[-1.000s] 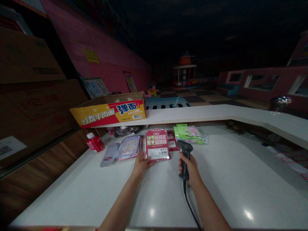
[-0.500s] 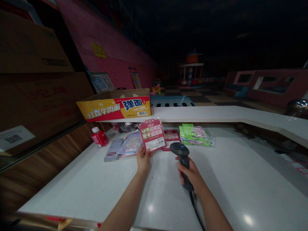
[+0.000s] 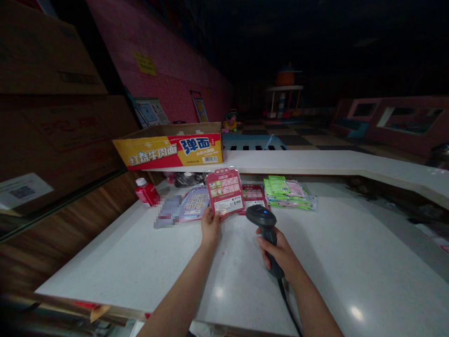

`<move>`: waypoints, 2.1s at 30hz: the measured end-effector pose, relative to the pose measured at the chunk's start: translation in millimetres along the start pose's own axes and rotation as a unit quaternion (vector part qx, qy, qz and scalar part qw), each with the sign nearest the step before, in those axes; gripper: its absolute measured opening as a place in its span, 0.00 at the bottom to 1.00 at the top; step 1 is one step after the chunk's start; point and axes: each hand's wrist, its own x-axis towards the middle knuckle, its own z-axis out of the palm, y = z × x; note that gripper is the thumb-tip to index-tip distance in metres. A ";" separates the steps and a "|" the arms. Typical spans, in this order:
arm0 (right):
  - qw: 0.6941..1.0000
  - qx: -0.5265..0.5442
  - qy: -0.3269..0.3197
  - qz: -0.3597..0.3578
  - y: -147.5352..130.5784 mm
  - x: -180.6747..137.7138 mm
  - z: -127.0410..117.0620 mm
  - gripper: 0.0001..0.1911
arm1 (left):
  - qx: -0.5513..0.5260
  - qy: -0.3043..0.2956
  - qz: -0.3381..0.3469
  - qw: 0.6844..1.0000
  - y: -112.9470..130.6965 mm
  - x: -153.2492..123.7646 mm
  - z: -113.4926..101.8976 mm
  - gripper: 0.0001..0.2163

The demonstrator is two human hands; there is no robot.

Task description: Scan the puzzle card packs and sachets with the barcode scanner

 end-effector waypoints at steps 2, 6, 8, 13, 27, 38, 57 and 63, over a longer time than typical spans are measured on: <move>1.000 -0.006 0.000 -0.002 0.3 0.3 -0.3 0.22 | 0.005 0.003 0.001 1.000 0.8 0.0 0.4 0.22; 1.000 -0.013 0.002 -0.004 0.0 1.0 -0.3 0.22 | 0.018 0.003 -0.006 1.000 1.8 0.0 0.5 0.23; 1.000 -0.014 0.000 -0.004 -0.4 1.0 0.2 0.22 | 0.022 -0.001 -0.009 1.000 0.8 0.5 0.0 0.22; 1.000 -0.001 0.022 -0.007 1.2 0.5 2.3 0.21 | 0.046 0.019 0.001 0.999 -4.2 2.6 -1.1 0.17; 0.999 0.036 0.031 0.003 4.3 6.8 -4.3 0.23 | -0.005 -0.015 0.003 1.000 1.1 0.2 -1.1 0.25; 0.993 0.080 0.082 0.025 10.0 17.6 -10.5 0.26 | -0.017 0.043 0.085 0.995 21.5 -4.5 -13.3 0.23; 0.987 0.124 0.092 0.043 16.7 21.1 -17.6 0.23 | 0.393 0.316 0.149 0.851 58.8 18.4 -84.6 0.16; 0.988 0.130 0.065 0.044 17.2 21.5 -20.4 0.22 | 0.531 0.198 0.230 0.792 66.5 4.6 -67.4 0.12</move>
